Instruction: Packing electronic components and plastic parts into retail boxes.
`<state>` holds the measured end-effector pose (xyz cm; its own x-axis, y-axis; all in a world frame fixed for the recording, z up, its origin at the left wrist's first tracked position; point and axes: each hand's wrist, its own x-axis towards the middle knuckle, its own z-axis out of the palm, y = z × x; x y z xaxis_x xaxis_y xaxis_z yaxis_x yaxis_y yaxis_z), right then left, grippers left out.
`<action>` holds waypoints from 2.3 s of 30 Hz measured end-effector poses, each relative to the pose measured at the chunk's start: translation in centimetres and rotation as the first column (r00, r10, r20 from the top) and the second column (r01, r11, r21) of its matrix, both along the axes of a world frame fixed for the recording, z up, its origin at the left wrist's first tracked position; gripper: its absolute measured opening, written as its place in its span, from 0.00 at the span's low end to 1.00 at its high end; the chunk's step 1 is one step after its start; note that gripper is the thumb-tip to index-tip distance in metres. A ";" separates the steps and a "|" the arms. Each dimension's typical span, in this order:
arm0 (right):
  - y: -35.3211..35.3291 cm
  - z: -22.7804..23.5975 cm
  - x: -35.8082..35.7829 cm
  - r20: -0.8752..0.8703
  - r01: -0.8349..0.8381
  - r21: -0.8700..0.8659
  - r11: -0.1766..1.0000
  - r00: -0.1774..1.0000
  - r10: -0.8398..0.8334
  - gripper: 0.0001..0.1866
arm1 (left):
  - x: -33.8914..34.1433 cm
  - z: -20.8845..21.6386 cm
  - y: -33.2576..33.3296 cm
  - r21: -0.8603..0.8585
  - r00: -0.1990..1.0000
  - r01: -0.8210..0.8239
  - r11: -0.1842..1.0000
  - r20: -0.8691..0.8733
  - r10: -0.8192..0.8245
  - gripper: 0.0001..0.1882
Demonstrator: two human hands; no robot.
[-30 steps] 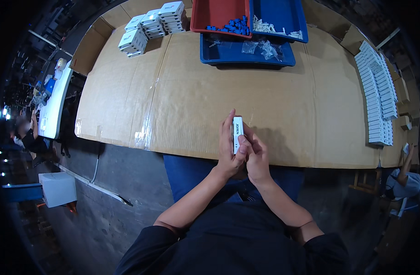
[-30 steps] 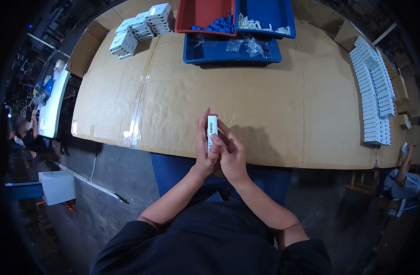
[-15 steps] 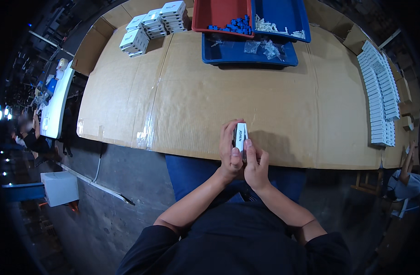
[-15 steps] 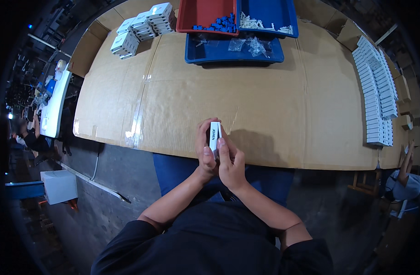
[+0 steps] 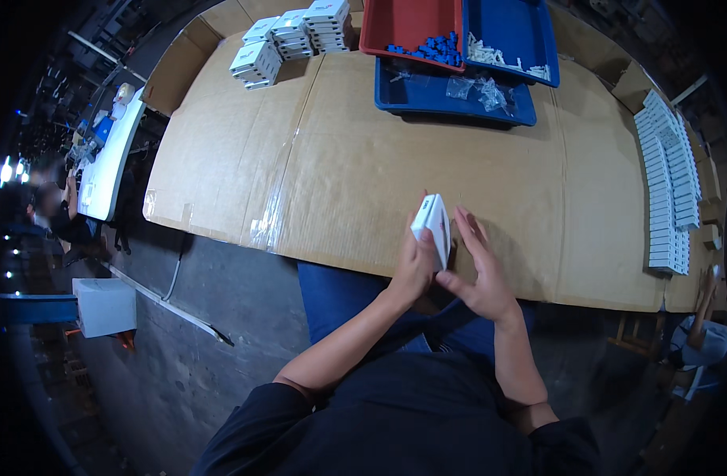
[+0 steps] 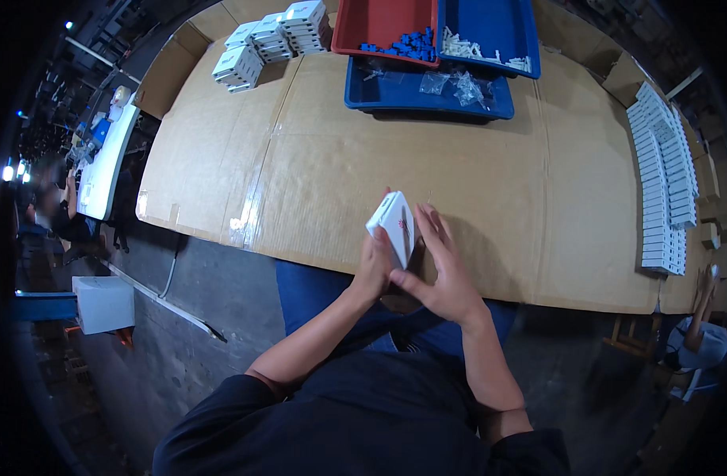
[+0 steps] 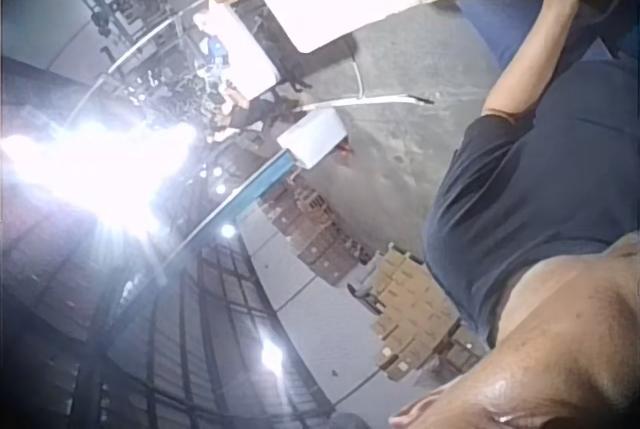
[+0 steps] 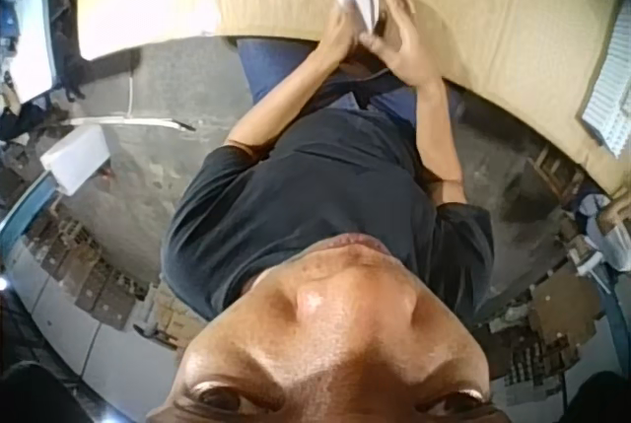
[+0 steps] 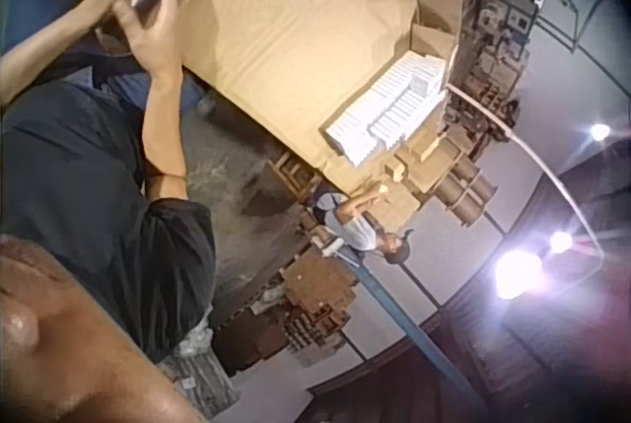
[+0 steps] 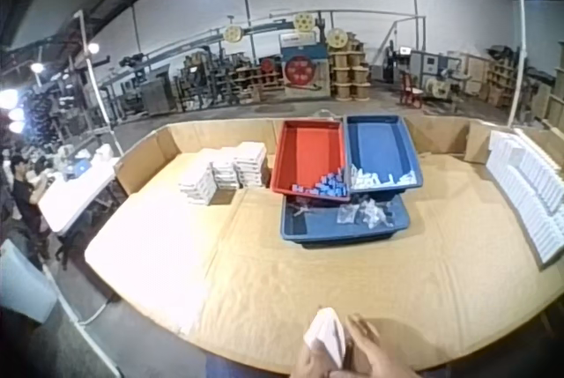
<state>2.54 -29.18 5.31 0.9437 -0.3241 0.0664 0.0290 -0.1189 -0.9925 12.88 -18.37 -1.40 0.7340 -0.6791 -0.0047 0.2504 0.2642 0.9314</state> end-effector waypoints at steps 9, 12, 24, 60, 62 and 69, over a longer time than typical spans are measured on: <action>-0.9 -3.0 -0.5 0.227 0.154 -0.645 0.749 0.974 -0.005 0.48 | -1.2 4.7 0.4 0.027 0.764 0.355 0.935 -0.585 -0.273 0.40; -0.5 -3.3 -0.1 0.281 0.156 -0.584 0.797 0.959 0.018 0.47 | -1.2 4.7 0.9 0.020 0.756 0.341 0.940 -0.601 -0.261 0.40; 0.8 -3.9 1.4 0.405 0.239 -0.471 0.849 0.914 -0.033 0.44 | 0.2 1.9 1.7 -0.036 0.690 0.360 0.932 -0.662 -0.292 0.41; -6.7 -1.8 3.7 -0.062 0.095 -0.860 0.501 0.956 -0.288 0.10 | 7.1 1.4 3.1 0.529 0.354 -0.378 0.760 0.841 -0.409 0.33; -8.6 -0.9 6.2 0.059 0.195 -0.846 0.496 0.959 -0.276 0.08 | 7.1 1.8 3.4 0.546 0.369 -0.393 0.740 0.831 -0.417 0.34; -18.8 0.1 19.5 -0.002 0.193 -0.881 0.431 0.911 -0.413 0.10 | 7.2 1.7 3.7 0.464 0.411 -0.405 0.788 0.862 -0.296 0.34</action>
<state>22.09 -47.96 5.38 0.8213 -0.4759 0.3147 -0.3585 -0.8595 -0.3642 20.08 -14.72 0.31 0.5805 -0.7500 0.3170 -0.7650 -0.3690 0.5279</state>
